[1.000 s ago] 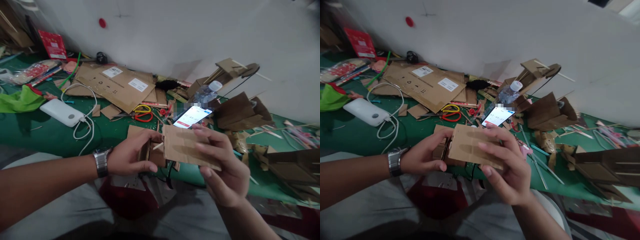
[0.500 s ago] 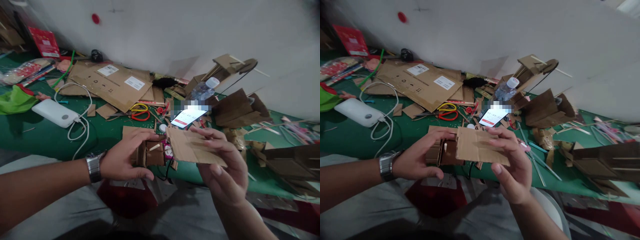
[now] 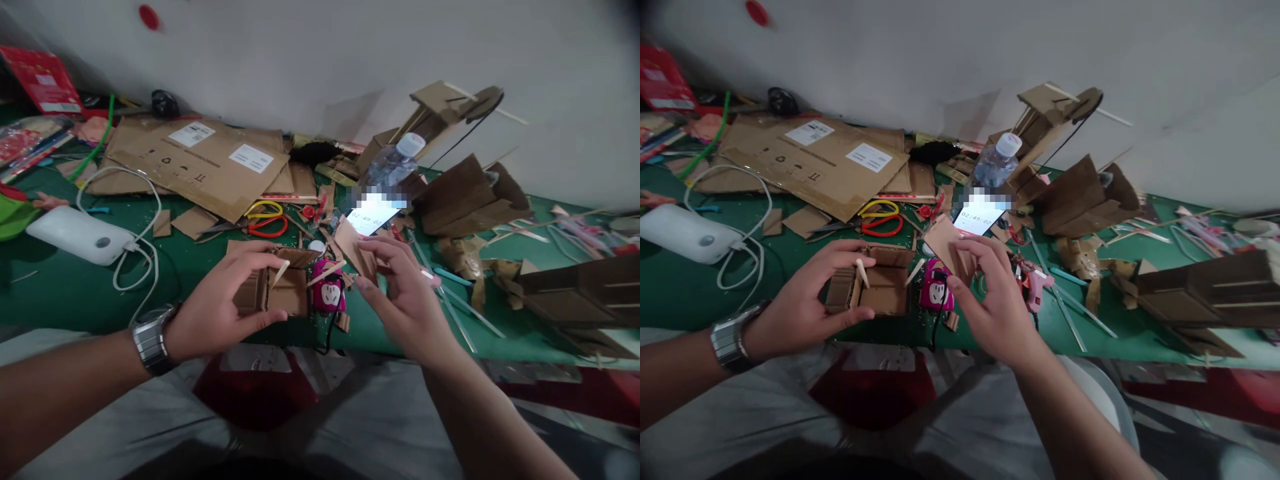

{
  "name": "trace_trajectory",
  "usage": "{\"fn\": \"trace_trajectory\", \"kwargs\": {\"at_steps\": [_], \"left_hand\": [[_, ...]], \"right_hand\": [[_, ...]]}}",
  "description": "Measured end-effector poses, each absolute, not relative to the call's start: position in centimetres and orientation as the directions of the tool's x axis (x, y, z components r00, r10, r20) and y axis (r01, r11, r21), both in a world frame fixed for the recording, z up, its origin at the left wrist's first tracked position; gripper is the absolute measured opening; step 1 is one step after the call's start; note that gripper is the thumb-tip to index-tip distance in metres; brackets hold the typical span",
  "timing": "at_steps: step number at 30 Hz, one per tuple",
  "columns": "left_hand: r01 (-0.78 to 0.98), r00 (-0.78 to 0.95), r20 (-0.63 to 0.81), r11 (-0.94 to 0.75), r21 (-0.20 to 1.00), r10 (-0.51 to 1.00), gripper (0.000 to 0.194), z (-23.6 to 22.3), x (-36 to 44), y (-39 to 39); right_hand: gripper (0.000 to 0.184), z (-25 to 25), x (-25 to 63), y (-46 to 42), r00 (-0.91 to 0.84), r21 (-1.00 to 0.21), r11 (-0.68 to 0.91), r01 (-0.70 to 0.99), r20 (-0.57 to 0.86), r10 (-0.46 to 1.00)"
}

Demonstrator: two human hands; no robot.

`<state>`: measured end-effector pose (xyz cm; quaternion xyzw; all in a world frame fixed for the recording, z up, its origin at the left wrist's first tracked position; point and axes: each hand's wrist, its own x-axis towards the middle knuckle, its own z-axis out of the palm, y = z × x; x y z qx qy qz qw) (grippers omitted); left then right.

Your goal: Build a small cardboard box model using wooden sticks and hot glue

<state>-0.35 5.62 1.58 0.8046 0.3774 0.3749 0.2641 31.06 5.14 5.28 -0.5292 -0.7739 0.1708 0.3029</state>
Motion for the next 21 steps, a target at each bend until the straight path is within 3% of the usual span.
{"fn": "trace_trajectory", "kwargs": {"at_steps": [5,11,14,17,21], "left_hand": [[0.388,0.415,0.406,-0.562,0.731,0.814,0.068,1.3,-0.3,5.5],[0.347,0.444,0.267,-0.439,0.829,0.855,0.107,0.7,-0.1,5.5],[0.315,0.467,0.187,-0.360,0.878,0.864,0.108,0.6,-0.1,5.6],[0.332,0.454,0.175,-0.348,0.877,0.874,0.097,0.8,0.0,5.6],[0.336,0.434,0.204,-0.368,0.867,0.877,0.098,0.8,0.1,5.4]], "right_hand": [[0.046,5.4,33.5,6.4,-0.227,-0.314,0.249,0.916,0.106,0.968],[0.057,4.1,36.1,7.1,-0.212,-0.183,0.194,0.964,-0.086,0.974],[0.055,3.6,36.5,7.3,-0.225,-0.138,0.205,0.969,-0.148,0.963],[0.056,3.5,36.5,7.5,-0.229,-0.124,0.211,0.970,-0.160,0.960],[0.055,3.8,36.7,7.6,-0.164,-0.114,0.160,0.981,-0.028,0.986]]}}
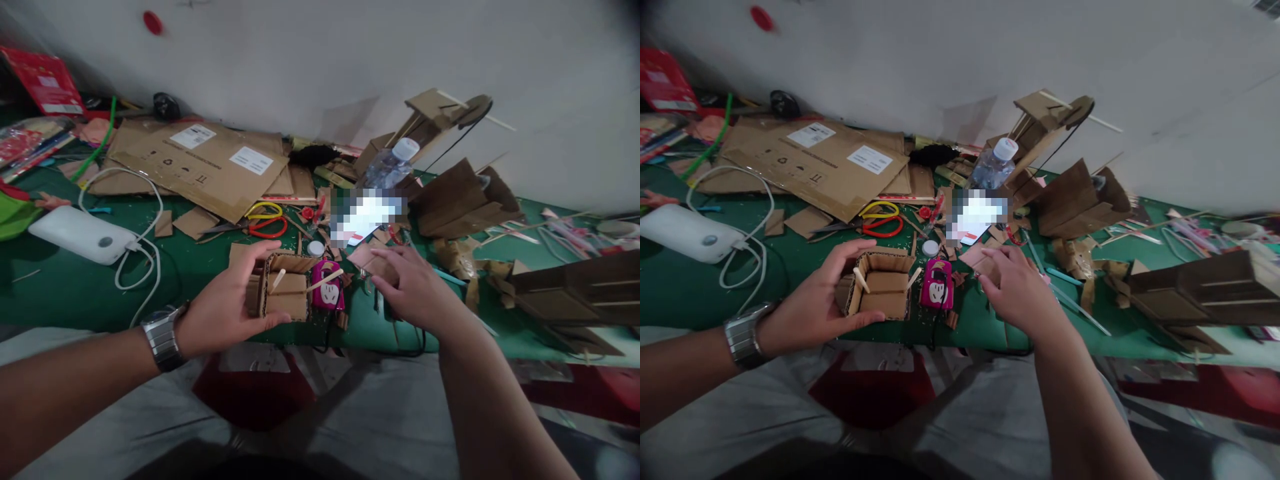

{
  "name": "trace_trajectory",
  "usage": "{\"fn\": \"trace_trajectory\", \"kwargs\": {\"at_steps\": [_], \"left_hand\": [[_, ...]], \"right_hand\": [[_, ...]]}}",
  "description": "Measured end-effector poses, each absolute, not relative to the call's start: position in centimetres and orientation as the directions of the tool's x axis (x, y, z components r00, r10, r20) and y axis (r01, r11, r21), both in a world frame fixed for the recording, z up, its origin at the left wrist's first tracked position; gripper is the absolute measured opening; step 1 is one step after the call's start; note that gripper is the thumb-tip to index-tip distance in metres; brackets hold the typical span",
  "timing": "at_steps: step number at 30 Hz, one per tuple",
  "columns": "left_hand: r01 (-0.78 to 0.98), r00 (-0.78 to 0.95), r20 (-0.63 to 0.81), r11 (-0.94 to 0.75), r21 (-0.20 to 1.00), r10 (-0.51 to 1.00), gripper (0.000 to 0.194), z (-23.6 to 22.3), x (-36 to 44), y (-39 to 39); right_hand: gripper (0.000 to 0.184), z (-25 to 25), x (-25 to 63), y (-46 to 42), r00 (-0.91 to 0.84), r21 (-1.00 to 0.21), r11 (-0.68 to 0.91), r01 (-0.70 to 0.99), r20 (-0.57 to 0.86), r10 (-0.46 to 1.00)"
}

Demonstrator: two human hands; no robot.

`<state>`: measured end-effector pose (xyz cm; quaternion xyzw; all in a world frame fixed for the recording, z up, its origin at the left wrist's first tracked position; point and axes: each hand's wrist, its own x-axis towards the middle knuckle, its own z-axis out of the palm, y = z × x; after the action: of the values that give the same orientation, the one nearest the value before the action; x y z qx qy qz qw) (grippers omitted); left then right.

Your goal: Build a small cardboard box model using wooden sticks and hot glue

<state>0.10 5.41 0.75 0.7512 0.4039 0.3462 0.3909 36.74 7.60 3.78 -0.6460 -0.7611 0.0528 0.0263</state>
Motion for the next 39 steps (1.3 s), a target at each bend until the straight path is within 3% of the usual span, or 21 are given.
{"fn": "trace_trajectory", "kwargs": {"at_steps": [2,7,11,14,17,18,20,24,32,39], "left_hand": [[0.302,0.422,0.215,-0.360,0.883,0.881,0.102,0.6,0.1,5.3],[0.273,0.416,0.206,-0.338,0.901,0.886,0.102,0.6,0.1,5.0],[0.318,0.429,0.174,-0.329,0.889,0.886,0.103,0.7,0.2,4.9],[0.295,0.449,0.134,-0.288,0.911,0.883,0.106,0.3,0.4,5.0],[0.198,0.485,0.138,-0.262,0.944,0.864,0.106,-0.3,0.6,5.1],[0.166,0.503,0.154,-0.270,0.948,0.851,0.107,-0.5,0.6,5.2],[0.117,0.554,0.197,-0.310,0.943,0.809,0.107,-0.9,0.5,5.5],[0.094,0.631,0.262,-0.407,0.909,0.730,0.108,-2.6,0.0,6.1],[0.257,0.614,0.228,-0.465,0.847,0.756,0.120,-4.6,0.2,6.4],[0.283,0.628,0.258,-0.525,0.803,0.734,0.114,-3.7,0.0,6.5]], "right_hand": [[0.055,3.8,37.4,7.7,-0.183,-0.136,0.181,0.974,-0.003,0.983],[0.052,3.0,40.5,8.4,-0.275,-0.163,0.245,0.956,-0.201,0.940],[0.044,3.0,39.6,8.5,-0.307,-0.154,0.303,0.940,-0.003,0.952],[0.038,4.4,35.7,7.6,-0.298,-0.323,0.330,0.887,0.145,0.944],[0.038,5.7,31.4,5.9,-0.427,-0.576,0.461,0.675,0.205,0.881],[0.042,5.9,30.2,5.4,-0.465,-0.617,0.494,0.612,0.224,0.856],[0.032,6.0,28.5,4.7,-0.508,-0.661,0.525,0.536,0.243,0.826],[0.017,5.0,27.0,4.6,-0.499,-0.672,0.543,0.504,0.286,0.818],[0.015,3.4,26.5,4.9,-0.469,-0.607,0.565,0.559,0.331,0.819],[0.013,4.7,27.1,4.6,-0.318,-0.701,0.540,0.466,0.437,0.842]]}}
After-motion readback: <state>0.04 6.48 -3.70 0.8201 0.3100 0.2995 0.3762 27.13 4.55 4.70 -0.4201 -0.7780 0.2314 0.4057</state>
